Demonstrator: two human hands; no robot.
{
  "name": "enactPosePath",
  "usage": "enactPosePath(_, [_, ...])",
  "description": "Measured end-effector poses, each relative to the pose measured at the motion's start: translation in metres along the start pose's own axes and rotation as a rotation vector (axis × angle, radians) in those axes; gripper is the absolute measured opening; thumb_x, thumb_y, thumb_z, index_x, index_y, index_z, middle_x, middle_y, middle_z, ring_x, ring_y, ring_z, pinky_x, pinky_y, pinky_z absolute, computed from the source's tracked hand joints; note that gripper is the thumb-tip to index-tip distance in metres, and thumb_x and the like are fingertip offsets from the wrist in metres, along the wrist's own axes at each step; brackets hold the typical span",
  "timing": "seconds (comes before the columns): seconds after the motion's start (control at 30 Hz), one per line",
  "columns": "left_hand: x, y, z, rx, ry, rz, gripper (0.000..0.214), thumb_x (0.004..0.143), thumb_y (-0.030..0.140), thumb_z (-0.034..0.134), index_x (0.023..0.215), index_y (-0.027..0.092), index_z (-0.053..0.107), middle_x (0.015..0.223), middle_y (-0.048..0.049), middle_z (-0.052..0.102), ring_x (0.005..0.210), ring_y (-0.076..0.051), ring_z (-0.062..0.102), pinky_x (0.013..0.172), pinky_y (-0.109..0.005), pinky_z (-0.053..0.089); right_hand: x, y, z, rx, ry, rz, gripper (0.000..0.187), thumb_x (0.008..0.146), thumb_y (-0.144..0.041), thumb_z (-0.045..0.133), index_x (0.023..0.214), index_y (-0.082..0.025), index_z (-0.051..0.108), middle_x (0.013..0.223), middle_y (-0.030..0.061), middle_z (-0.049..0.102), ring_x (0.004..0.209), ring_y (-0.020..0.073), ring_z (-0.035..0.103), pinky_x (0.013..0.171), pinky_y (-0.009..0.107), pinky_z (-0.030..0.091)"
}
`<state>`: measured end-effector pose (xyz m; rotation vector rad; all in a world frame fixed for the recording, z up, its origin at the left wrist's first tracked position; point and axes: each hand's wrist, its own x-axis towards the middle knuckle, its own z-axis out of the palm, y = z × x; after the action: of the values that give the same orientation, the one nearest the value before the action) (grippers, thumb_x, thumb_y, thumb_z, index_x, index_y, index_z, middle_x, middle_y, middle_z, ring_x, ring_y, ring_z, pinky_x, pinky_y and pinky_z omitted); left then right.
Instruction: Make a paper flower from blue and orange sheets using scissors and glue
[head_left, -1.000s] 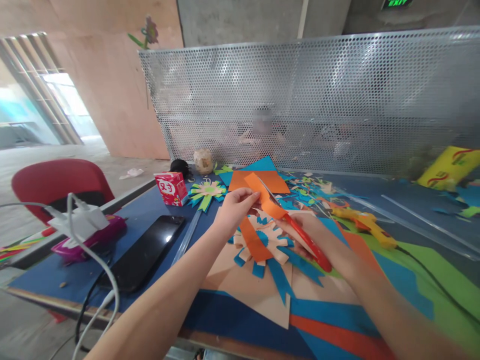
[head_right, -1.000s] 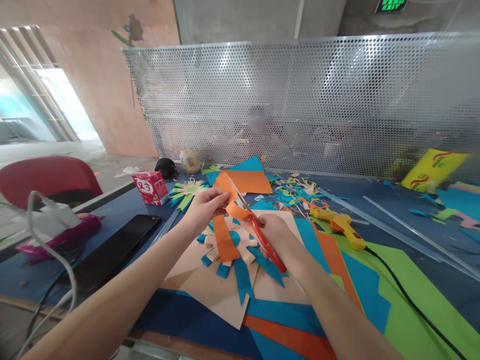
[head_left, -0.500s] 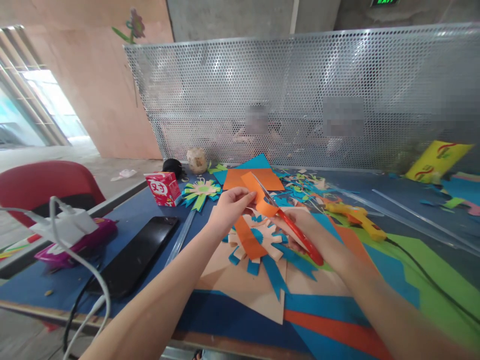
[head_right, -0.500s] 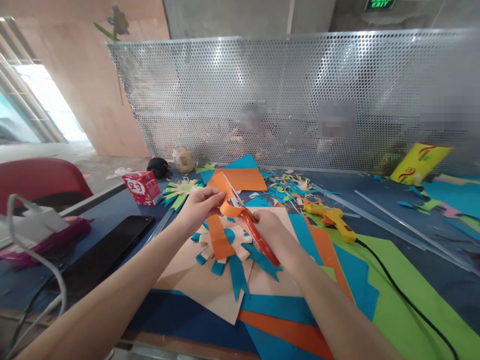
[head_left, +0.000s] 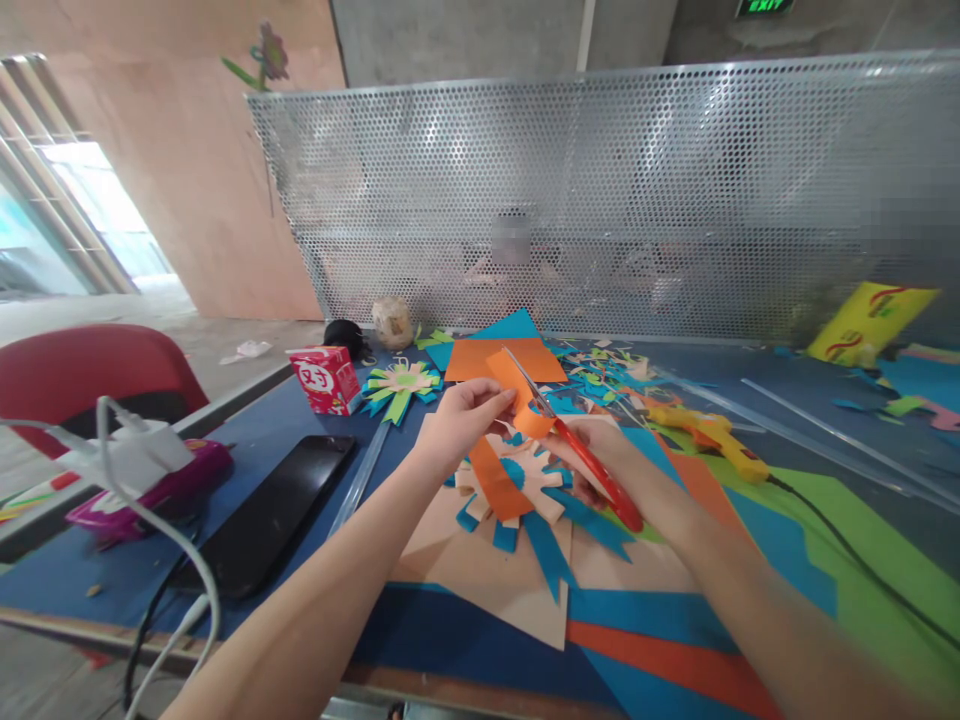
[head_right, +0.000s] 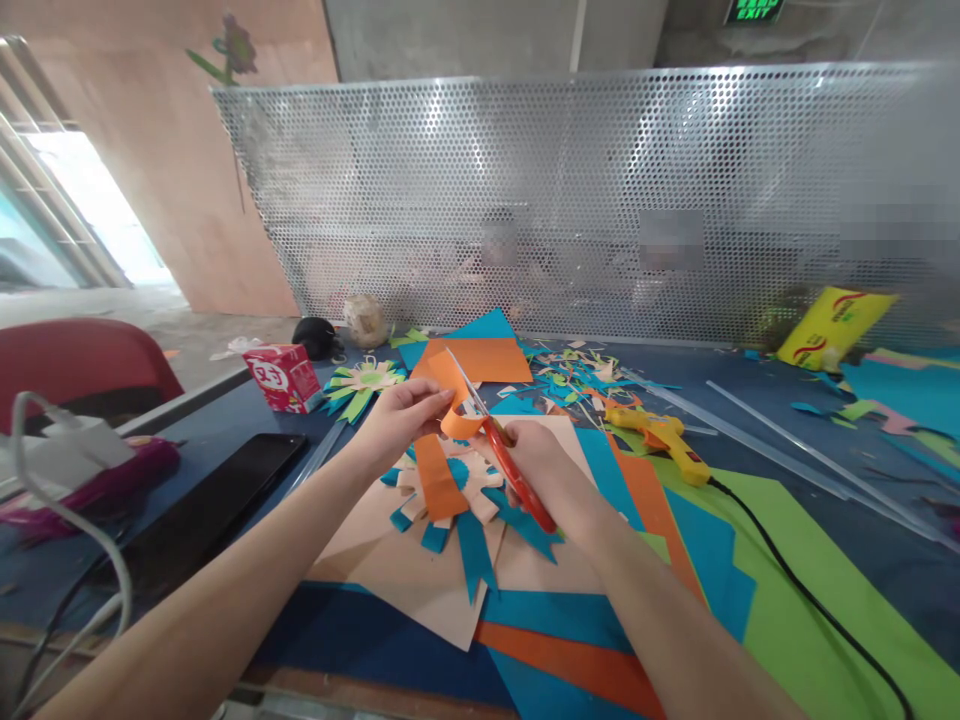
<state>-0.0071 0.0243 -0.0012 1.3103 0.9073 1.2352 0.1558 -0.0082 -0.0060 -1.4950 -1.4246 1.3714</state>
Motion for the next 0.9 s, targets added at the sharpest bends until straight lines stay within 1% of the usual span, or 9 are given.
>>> enactPosePath(0.1, [0.0, 0.001, 0.001, -0.007, 0.008, -0.004, 0.024, 0.063, 0.033, 0.068, 0.06, 0.013, 0.056, 0.054, 0.0012, 0.056, 0.049, -0.008, 0.055, 0.047, -0.019, 0.047, -0.001, -0.003, 0.001, -0.005, 0.007, 0.045, 0.023, 0.07, -0.041, 0.055, 0.062, -0.021, 0.046, 0.038, -0.0069, 0.04, 0.028, 0.0103, 0.042, 0.027, 0.021, 0.03])
enactPosePath(0.2, [0.0, 0.001, 0.001, 0.009, 0.005, -0.004, 0.024, 0.063, 0.033, 0.069, 0.06, 0.013, 0.056, 0.055, 0.0006, 0.057, 0.048, -0.008, 0.054, 0.047, -0.019, 0.047, -0.003, -0.005, 0.002, 0.018, 0.013, 0.007, 0.022, 0.071, -0.039, 0.054, 0.063, -0.021, 0.046, 0.039, -0.0073, 0.039, 0.029, 0.009, 0.04, 0.028, 0.02, 0.029])
enactPosePath(0.27, [0.001, 0.0, 0.0, 0.024, -0.019, -0.006, 0.024, 0.063, 0.034, 0.068, 0.06, 0.013, 0.056, 0.056, 0.0004, 0.057, 0.048, -0.008, 0.055, 0.047, -0.019, 0.047, -0.003, -0.005, 0.002, 0.041, 0.0, -0.024, 0.023, 0.069, -0.04, 0.056, 0.062, -0.021, 0.045, 0.04, -0.0078, 0.038, 0.03, 0.0081, 0.039, 0.03, 0.019, 0.029])
enactPosePath(0.43, [0.002, -0.003, -0.001, 0.037, -0.084, 0.007, 0.024, 0.065, 0.033, 0.067, 0.059, 0.013, 0.056, 0.055, 0.0005, 0.056, 0.047, -0.007, 0.054, 0.046, -0.018, 0.046, -0.003, -0.005, -0.001, 0.049, -0.01, -0.041, 0.03, 0.069, -0.042, 0.053, 0.054, -0.021, 0.037, 0.039, -0.008, 0.034, 0.029, 0.0063, 0.034, 0.032, 0.02, 0.029])
enactPosePath(0.6, [0.001, -0.002, -0.001, 0.059, -0.068, -0.007, 0.024, 0.064, 0.034, 0.067, 0.061, 0.013, 0.056, 0.057, 0.0, 0.056, 0.048, -0.008, 0.054, 0.047, -0.019, 0.047, 0.0, -0.001, -0.002, 0.068, -0.017, -0.053, 0.027, 0.068, -0.041, 0.053, 0.057, -0.021, 0.039, 0.037, -0.0088, 0.033, 0.028, 0.0065, 0.034, 0.029, 0.019, 0.026])
enactPosePath(0.7, [0.0, -0.001, 0.0, 0.059, -0.065, -0.015, 0.024, 0.063, 0.035, 0.067, 0.061, 0.013, 0.057, 0.058, -0.0007, 0.057, 0.05, -0.008, 0.054, 0.048, -0.019, 0.047, 0.002, 0.0, -0.001, 0.055, -0.006, -0.027, 0.027, 0.069, -0.041, 0.053, 0.056, -0.021, 0.04, 0.035, -0.0077, 0.035, 0.026, 0.0076, 0.036, 0.027, 0.019, 0.026])
enactPosePath(0.8, [0.0, 0.0, 0.0, 0.069, -0.071, -0.02, 0.024, 0.064, 0.035, 0.067, 0.06, 0.014, 0.057, 0.057, -0.001, 0.057, 0.05, -0.008, 0.054, 0.047, -0.019, 0.047, 0.006, 0.0, 0.0, 0.033, 0.01, 0.04, 0.029, 0.072, -0.04, 0.052, 0.052, -0.021, 0.04, 0.032, -0.0064, 0.036, 0.023, 0.0094, 0.037, 0.025, 0.021, 0.027])
enactPosePath(0.9, [0.002, -0.001, -0.002, 0.093, -0.06, -0.021, 0.024, 0.063, 0.035, 0.068, 0.059, 0.014, 0.057, 0.055, -0.0009, 0.057, 0.05, -0.009, 0.055, 0.046, -0.019, 0.047, 0.01, 0.0, -0.001, 0.038, -0.002, 0.067, 0.029, 0.071, -0.037, 0.052, 0.051, -0.021, 0.04, 0.032, -0.0058, 0.037, 0.023, 0.0104, 0.037, 0.024, 0.022, 0.028])
